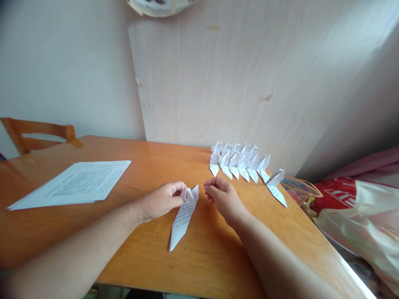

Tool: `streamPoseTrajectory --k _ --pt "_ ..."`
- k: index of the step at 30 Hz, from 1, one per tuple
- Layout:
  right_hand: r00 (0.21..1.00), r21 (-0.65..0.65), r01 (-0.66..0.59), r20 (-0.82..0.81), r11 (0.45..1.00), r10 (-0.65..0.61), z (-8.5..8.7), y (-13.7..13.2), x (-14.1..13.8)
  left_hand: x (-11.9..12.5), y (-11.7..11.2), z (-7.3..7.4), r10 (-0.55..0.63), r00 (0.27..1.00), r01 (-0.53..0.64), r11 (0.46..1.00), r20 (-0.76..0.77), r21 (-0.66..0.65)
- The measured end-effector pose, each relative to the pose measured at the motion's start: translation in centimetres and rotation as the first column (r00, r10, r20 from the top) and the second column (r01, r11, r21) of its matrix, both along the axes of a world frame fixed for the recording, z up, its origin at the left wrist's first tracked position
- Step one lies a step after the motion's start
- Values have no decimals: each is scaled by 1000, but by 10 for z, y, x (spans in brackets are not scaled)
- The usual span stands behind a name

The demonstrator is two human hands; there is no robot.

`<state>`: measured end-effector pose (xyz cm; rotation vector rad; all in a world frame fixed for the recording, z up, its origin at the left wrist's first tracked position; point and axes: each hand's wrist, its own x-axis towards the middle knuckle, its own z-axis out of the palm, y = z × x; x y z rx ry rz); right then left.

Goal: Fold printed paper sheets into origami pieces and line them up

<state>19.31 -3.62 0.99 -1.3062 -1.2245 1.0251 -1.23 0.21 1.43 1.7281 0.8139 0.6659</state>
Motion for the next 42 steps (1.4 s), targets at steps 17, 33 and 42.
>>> streamPoseTrajectory --k 17,33,42 --pt "635 -91 -184 749 979 189 -7 4 16 6 6 -16 34 996 -33 999 83 -9" --pt "770 -313 -324 462 893 441 6 -5 37 -4 29 -23 338 940 -310 897 -37 315" --pt "955 -198 -110 251 974 159 12 2 44 -11 46 -32 539 836 -519 714 105 470"
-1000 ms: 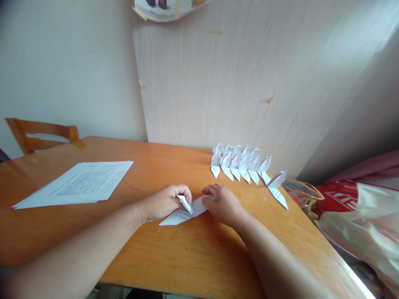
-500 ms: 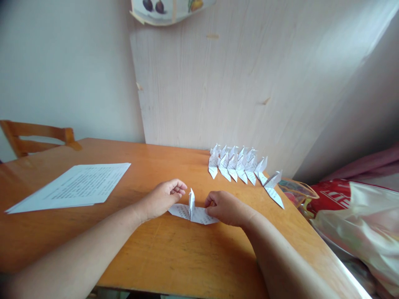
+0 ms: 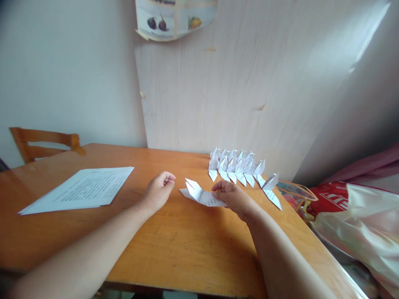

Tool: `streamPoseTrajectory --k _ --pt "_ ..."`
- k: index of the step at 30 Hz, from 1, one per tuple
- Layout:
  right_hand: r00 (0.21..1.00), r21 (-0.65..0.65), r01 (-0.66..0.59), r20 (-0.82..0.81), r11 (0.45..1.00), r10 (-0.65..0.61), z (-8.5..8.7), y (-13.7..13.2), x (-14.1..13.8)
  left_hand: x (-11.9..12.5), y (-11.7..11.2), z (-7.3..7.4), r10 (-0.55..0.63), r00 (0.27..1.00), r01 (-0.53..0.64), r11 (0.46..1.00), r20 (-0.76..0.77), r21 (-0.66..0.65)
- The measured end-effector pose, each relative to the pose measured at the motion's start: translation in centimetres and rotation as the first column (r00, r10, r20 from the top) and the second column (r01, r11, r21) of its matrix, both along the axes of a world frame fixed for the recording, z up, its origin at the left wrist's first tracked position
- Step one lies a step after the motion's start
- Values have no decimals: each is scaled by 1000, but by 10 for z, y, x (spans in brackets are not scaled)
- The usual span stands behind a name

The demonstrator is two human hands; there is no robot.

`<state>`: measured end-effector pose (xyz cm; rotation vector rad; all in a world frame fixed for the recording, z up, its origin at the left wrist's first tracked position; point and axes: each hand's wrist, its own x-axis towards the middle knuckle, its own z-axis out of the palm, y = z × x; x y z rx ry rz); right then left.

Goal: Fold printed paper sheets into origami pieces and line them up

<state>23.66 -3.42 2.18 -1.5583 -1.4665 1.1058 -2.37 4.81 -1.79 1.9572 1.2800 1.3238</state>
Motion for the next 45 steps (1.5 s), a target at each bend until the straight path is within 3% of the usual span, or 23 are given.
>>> streamPoseTrajectory --k 3,7,11,16,20,27,32,45 --pt "979 16 52 197 999 -54 -7 4 0 1 1 -6 -42 998 42 999 -49 5" --pt "838 46 43 542 998 -61 -11 3 -3 3 4 -14 -96 990 97 995 -101 11" --pt "755 118 65 644 991 -126 -1 -9 -2 3 1 -16 -139 981 141 990 -138 0" --pt "679 138 62 720 989 -143 12 -40 9 7 -17 -4 -257 944 262 965 -205 2" --pt "671 149 73 725 986 -159 4 -76 21 12 -28 3 -320 893 353 934 -316 50" --pt "704 192 177 660 965 -261 -31 -118 30 31 -26 2 -333 864 362 932 -377 5" --pt "690 234 214 651 948 -316 -35 -122 24 42 -24 1 -336 865 328 941 -373 -86" --pt "718 245 218 615 945 -326 -35 -122 25 51 -16 -9 -313 865 277 950 -393 -147"
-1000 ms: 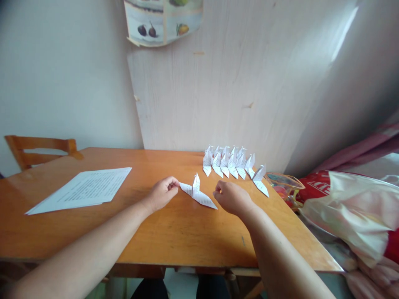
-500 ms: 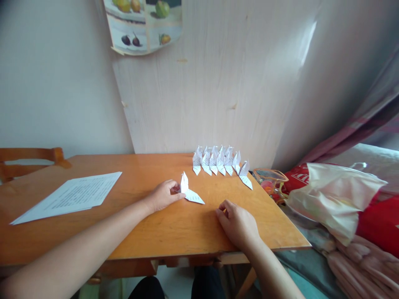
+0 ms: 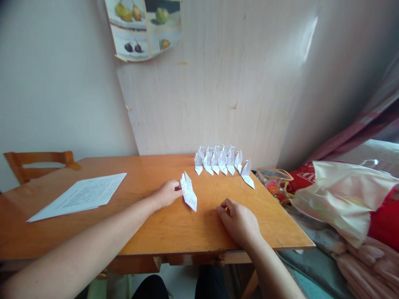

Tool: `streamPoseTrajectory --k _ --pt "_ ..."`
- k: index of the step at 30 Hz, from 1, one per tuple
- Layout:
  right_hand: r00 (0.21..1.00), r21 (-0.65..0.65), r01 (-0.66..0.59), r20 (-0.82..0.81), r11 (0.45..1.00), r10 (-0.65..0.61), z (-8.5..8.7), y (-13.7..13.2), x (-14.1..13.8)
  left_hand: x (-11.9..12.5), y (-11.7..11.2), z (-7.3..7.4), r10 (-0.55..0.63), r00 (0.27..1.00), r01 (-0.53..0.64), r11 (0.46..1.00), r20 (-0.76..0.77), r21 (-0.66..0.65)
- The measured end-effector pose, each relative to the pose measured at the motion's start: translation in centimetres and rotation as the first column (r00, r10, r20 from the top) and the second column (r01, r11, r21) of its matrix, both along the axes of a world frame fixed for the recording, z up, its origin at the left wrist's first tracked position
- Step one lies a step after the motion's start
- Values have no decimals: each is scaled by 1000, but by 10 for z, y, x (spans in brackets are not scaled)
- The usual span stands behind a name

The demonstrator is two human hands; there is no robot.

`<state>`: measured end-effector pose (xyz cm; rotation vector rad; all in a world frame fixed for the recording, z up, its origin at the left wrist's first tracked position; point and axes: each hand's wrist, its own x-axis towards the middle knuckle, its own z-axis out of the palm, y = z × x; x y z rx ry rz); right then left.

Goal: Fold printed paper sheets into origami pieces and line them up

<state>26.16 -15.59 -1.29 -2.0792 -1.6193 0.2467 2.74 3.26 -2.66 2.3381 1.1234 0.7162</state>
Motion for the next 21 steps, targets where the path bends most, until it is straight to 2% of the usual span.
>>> streamPoseTrajectory --k 8,21 --pt "1000 5 1 -23 1000 -1 2 -2 0 12 -19 2 -83 996 85 994 -31 73" --pt "1000 5 -5 -29 1000 5 0 -1 0 13 -24 0 -79 996 84 989 -45 120"
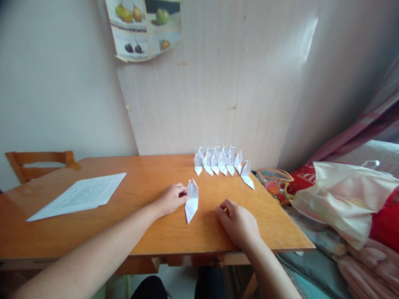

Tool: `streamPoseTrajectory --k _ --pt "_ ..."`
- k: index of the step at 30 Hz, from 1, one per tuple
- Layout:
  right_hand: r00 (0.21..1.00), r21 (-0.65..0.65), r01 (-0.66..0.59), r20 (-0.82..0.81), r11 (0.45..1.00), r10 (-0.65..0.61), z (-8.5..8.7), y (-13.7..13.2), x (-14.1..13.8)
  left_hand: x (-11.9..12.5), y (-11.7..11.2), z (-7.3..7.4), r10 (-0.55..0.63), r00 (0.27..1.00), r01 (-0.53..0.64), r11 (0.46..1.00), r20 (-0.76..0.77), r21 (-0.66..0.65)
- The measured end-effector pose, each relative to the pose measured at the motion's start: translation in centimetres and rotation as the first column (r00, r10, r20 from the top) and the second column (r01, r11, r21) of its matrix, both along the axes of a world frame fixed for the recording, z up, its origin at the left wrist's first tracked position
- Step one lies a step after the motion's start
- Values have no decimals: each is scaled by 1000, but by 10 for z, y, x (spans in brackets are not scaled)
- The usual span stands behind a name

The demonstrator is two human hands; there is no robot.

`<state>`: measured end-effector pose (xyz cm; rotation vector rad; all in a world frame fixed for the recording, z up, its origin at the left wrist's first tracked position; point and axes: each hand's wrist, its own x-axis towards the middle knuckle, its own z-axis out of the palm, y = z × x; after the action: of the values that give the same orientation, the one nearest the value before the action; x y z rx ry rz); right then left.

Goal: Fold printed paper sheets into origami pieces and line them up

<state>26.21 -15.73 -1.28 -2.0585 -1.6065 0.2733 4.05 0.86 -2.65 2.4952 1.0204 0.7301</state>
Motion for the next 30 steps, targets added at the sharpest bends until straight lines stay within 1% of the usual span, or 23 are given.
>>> streamPoseTrajectory --k 19,23,30 --pt "1000 19 -3 0 1000 3 0 -2 -1 0 0 -2 -11 1000 10 1000 28 8" --pt "1000 18 0 -1 1000 1 -2 -2 0 0 1 -3 -13 999 13 1000 33 10" --pt "1000 17 6 0 1000 -6 0 -3 -2 2 2 -6 -15 999 13 999 41 29"
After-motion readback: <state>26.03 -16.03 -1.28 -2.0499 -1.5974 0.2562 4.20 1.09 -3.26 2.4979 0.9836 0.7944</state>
